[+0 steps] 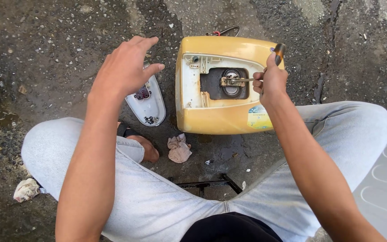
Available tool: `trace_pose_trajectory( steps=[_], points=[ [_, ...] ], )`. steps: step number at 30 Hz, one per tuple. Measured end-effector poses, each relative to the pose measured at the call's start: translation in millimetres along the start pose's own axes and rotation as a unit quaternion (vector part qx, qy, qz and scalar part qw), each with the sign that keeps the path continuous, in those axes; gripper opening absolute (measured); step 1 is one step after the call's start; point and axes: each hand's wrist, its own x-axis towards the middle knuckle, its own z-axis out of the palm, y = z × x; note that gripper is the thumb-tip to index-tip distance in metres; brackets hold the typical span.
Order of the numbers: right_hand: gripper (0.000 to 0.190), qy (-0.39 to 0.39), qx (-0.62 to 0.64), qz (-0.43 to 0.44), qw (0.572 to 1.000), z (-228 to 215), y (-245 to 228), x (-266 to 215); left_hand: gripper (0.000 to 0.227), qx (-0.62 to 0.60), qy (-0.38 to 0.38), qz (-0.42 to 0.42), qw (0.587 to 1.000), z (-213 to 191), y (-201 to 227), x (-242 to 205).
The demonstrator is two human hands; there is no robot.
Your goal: Disassembling a water heater by unscrewing the heating element and internal components using a manual screwdriver.
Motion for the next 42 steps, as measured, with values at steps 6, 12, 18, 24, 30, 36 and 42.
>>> trace_pose_trajectory(
  steps=[6, 12, 18, 24, 30, 36, 42],
  points=[
    [0.041, 0.07, 0.047, 0.019, 0.996, 12.7, 14.3, 14.7, 0.067, 0.011, -0.028, -0.009, 1.0, 4.3, -1.4, 1.1],
    [0.038, 0.129, 0.06, 0.03, 0.989, 26.8, 12.2, -0.7, 0.072, 0.023, -0.092, -0.06, 0.994, 4.3, -1.5, 1.9],
    [0.041, 0.152, 0.028, 0.025, 0.988, 27.5, 10.3, -7.1, 0.077, 0.013, -0.112, -0.082, 0.99, 0.8, 2.1, -3.2],
    [0.041, 0.152, -0.002, 0.02, 0.988, 26.1, 10.1, -6.5, 0.078, 0.008, -0.14, -0.099, 0.985, 1.9, -1.0, -2.0],
    [0.033, 0.125, -0.032, 0.016, 0.992, 29.5, 3.5, 1.8, 0.079, 0.005, -0.157, -0.116, 0.981, 0.1, 5.1, -3.9],
    [0.028, 0.111, -0.028, 0.031, 0.993, 28.3, 8.4, 8.7, 0.079, 0.005, -0.16, -0.12, 0.98, 0.0, 5.2, -4.3],
    [0.033, 0.123, -0.019, 0.021, 0.992, 23.8, 3.3, 6.2, 0.081, 0.004, -0.158, -0.121, 0.98, -1.9, 5.9, -2.1]
  ],
)
